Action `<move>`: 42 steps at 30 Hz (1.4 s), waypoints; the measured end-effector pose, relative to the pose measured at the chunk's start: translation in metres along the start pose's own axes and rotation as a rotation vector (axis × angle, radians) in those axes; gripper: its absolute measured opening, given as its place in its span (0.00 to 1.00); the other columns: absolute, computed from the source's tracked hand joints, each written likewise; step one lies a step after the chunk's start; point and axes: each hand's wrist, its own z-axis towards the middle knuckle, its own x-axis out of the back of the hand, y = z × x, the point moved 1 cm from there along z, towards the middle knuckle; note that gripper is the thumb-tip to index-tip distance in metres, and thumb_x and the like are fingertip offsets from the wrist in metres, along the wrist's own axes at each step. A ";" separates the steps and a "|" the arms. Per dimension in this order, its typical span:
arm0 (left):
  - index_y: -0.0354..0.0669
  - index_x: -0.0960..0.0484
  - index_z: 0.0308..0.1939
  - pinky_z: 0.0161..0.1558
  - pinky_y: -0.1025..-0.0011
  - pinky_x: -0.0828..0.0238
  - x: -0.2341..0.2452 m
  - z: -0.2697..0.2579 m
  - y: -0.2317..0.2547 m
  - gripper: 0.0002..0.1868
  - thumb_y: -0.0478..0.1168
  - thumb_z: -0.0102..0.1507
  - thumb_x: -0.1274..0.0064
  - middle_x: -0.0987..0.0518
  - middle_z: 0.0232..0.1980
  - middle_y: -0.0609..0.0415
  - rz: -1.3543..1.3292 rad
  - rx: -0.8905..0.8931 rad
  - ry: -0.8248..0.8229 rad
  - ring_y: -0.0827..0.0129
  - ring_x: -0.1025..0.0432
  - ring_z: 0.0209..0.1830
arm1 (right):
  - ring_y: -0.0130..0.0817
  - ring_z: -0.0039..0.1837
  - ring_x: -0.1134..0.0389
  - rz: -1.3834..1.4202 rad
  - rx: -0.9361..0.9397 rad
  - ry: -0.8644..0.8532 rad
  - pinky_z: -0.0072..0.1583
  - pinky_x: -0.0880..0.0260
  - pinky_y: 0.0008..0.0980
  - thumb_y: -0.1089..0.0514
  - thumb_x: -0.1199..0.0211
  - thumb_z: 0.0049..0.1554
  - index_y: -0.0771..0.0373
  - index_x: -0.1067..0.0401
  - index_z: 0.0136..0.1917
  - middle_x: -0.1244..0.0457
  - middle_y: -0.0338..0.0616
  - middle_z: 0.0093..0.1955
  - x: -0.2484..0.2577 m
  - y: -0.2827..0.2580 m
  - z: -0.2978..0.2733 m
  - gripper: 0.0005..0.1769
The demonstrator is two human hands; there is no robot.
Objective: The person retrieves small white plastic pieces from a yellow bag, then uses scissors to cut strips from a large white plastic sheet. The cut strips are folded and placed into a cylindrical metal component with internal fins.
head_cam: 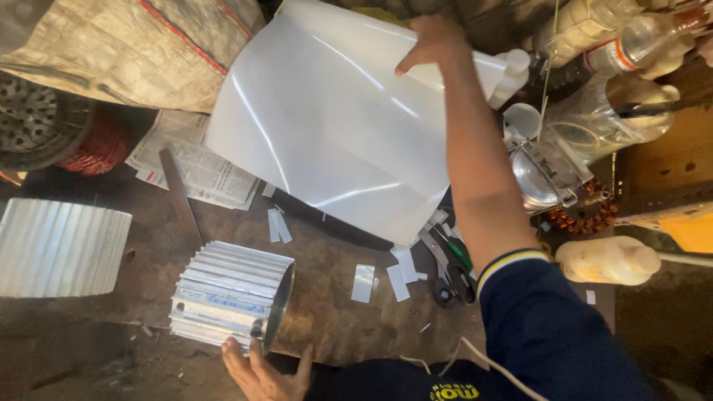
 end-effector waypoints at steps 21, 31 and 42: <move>0.34 0.39 0.69 0.68 0.32 0.42 0.015 0.005 0.008 0.59 0.57 0.41 0.27 0.43 0.73 0.23 0.067 0.012 -0.125 0.24 0.46 0.74 | 0.37 0.50 0.29 0.573 -0.047 0.355 0.52 0.28 0.38 0.48 0.15 0.41 0.65 0.25 0.49 0.31 0.48 0.47 -0.049 -0.005 0.056 0.30; 0.47 0.24 0.62 0.59 0.55 0.35 0.012 0.010 0.064 0.33 0.47 0.54 0.32 0.30 0.68 0.48 -0.237 -0.428 -0.179 0.56 0.35 0.71 | 0.39 0.52 0.28 1.056 -0.002 0.393 0.52 0.30 0.42 0.51 0.23 0.49 0.66 0.26 0.56 0.31 0.47 0.51 0.059 0.001 -0.039 0.26; 0.46 0.38 0.74 0.67 0.37 0.50 -0.053 0.069 0.120 0.49 0.54 0.52 0.35 0.43 0.76 0.36 -0.116 -0.318 -0.628 0.42 0.50 0.74 | 0.59 0.63 0.34 0.041 -0.104 0.138 0.61 0.34 0.51 0.42 0.32 0.50 0.65 0.31 0.63 0.36 0.62 0.63 -0.047 -0.014 -0.034 0.34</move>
